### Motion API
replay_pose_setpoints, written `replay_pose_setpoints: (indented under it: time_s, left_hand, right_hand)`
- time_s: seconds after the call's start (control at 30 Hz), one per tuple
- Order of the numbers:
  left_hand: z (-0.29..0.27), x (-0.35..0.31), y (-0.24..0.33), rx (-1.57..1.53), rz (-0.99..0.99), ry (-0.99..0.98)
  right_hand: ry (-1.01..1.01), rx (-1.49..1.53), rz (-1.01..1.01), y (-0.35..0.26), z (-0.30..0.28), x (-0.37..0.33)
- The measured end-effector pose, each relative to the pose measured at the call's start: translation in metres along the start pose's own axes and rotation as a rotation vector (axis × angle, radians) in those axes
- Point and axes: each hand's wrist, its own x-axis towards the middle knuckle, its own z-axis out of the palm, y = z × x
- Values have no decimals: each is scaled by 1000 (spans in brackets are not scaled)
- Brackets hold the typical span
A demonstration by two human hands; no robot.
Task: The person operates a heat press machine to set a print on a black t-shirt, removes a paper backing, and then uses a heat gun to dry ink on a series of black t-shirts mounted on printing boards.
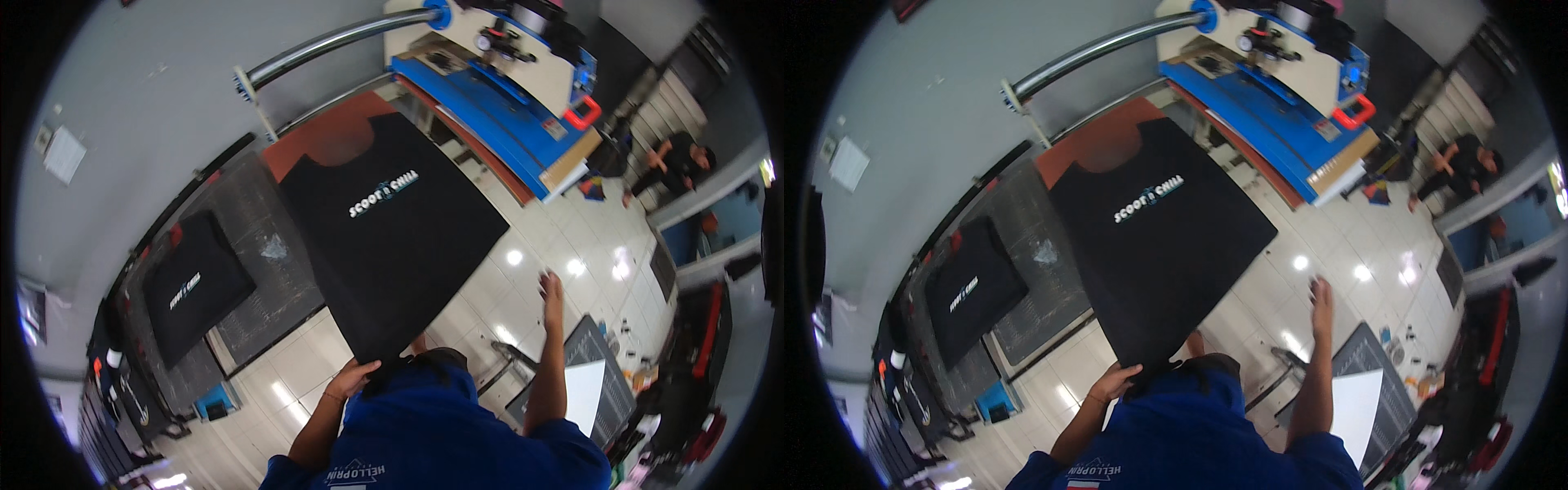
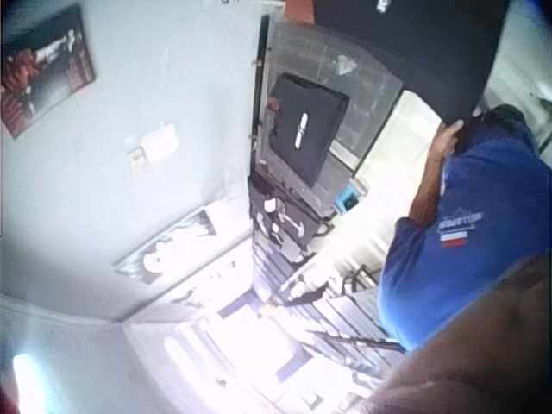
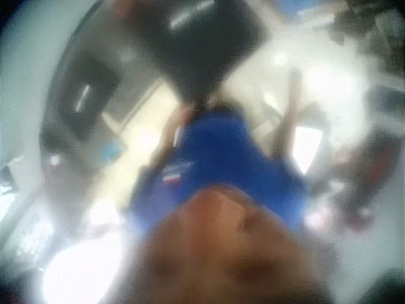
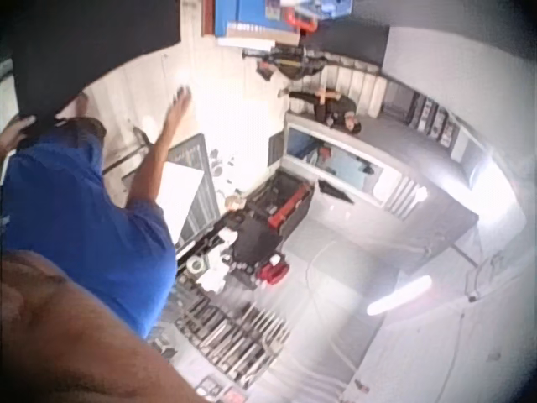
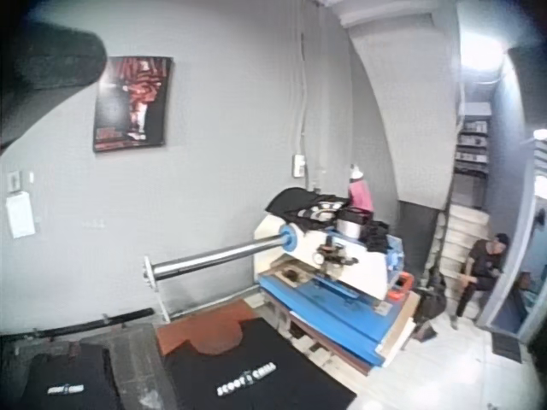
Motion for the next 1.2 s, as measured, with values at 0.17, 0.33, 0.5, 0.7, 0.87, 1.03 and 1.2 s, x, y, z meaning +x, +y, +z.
replay_pose_setpoints:
  time_s: [0.17,0.33,0.5,0.7,0.87,1.03,1.2]
  left_hand:
    - [25,-28,34,130,166,71]
    - [36,-81,50,196,339,204]
    - [17,-127,86,-333,733,53]
    - [-86,-322,104,-107,1664,125]
    - [-132,-453,188,-294,1598,745]
    - [-300,-501,257,-298,1269,764]
    - [-340,-567,314,-248,1326,593]
  right_hand:
    - [-586,355,103,-19,99,153]
    - [-676,660,406,-41,72,96]
    - [-588,773,-59,-114,3,82]
    - [-978,1120,-688,-316,143,-21]
    - [-574,751,-473,-428,332,-119]
    - [-1069,605,15,-462,521,-185]
    - [-1072,803,-3,-518,560,-237]
